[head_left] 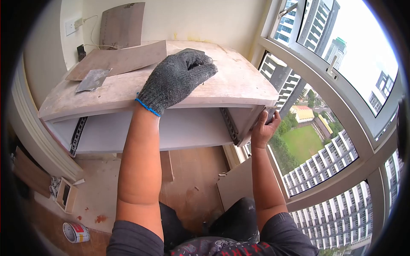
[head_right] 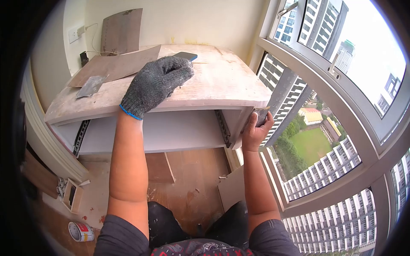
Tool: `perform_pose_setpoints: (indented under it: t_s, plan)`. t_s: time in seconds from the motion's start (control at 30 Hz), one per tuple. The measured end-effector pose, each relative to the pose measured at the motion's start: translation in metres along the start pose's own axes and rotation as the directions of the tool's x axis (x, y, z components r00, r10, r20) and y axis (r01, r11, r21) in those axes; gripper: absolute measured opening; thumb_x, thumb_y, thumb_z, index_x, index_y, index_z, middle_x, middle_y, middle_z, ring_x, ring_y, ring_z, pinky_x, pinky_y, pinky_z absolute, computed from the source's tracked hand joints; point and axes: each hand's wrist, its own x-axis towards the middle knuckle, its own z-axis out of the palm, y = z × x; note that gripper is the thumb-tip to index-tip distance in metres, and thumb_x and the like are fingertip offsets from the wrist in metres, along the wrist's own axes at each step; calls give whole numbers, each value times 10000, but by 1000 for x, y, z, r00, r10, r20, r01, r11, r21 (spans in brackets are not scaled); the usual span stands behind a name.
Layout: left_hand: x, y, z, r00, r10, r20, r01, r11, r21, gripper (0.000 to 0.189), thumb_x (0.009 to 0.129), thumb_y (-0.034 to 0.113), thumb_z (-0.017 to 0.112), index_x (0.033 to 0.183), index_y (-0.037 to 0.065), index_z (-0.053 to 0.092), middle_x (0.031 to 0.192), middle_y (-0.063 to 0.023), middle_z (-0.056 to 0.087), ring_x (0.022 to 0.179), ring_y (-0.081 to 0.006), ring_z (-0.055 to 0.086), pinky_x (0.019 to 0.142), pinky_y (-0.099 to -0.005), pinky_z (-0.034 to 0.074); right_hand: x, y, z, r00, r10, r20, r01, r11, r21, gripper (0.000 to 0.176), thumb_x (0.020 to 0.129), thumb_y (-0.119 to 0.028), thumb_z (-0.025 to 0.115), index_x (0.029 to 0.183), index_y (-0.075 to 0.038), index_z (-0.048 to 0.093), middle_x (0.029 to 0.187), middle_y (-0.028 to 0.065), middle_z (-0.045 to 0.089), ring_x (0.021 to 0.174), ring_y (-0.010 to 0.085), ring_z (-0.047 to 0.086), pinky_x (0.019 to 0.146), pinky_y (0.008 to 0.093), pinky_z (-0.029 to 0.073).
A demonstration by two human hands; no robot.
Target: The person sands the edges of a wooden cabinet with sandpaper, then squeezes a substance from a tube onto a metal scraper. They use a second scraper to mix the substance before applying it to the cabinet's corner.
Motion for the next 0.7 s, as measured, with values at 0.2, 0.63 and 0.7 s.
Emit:
perform_pose_setpoints:
  t_s: [0.2, 0.63, 0.7]
  plan:
    - [0, 6, -2, 994, -101, 43, 100, 995, 13, 303, 940, 298, 682, 1064, 25, 723, 815, -44, 694, 668, -99, 590, 620, -261, 506, 35, -53, 1, 999, 50, -6, -48, 986, 162, 647, 960, -400, 688, 1329, 48, 402, 1113, 121, 566, 992, 180, 544, 899, 292, 451]
    - [-4, -1, -2, 1000, 9, 2, -9, 1000, 24, 330, 918, 322, 699, 1070, 31, 733, 849, -34, 708, 738, -99, 606, 677, -258, 508, 12, -24, 3, 999, 31, -28, -25, 979, 202, 592, 991, -382, 646, 1322, 48, 410, 1081, 121, 586, 943, 153, 557, 855, 274, 458]
    - [-4, -8, 2, 1000, 17, -22, -16, 1000, 7, 343, 917, 329, 698, 1082, 30, 732, 859, -36, 712, 741, -97, 605, 683, -256, 507, -1, -5, -2, 997, 71, -24, -71, 997, 2, 618, 981, -401, 654, 1325, 48, 406, 1095, 121, 587, 957, 159, 567, 867, 272, 459]
